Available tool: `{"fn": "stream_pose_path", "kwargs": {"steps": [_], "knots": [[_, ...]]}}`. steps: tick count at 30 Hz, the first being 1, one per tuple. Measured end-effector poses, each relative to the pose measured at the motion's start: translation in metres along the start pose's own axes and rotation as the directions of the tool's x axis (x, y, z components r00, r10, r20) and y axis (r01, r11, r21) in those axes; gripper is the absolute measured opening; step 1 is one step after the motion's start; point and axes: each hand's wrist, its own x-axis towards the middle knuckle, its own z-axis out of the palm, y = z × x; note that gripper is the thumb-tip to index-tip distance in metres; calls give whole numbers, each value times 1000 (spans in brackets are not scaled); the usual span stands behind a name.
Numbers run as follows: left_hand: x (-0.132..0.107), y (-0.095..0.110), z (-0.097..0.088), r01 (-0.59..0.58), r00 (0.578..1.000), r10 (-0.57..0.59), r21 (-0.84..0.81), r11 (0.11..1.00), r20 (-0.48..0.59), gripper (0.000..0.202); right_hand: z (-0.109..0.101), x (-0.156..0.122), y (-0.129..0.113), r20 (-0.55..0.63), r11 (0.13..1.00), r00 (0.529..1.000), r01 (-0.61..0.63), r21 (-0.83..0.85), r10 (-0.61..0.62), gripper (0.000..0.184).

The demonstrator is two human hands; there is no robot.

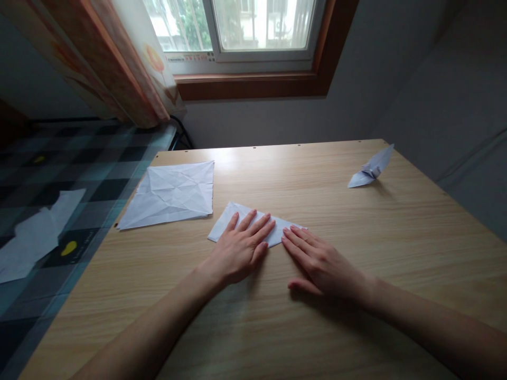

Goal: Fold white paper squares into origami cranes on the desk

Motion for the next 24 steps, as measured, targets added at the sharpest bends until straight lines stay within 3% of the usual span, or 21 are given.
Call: {"fn": "stream_pose_path", "kwargs": {"steps": [8,20,24], "knots": [[1,-4,3,24,999,-23,24,999,-28,54,-2,-5,-3,-9,990,992,-122,-75,122,77],[-1,-12,8,69,991,-60,73,995,-123,61,-15,1,3,-82,964,988,-149,-222,134,27],[-6,-9,3,50,957,-9,135,990,-291,65,-20,11,15,-53,967,996,-81,-241,70,20]]}}
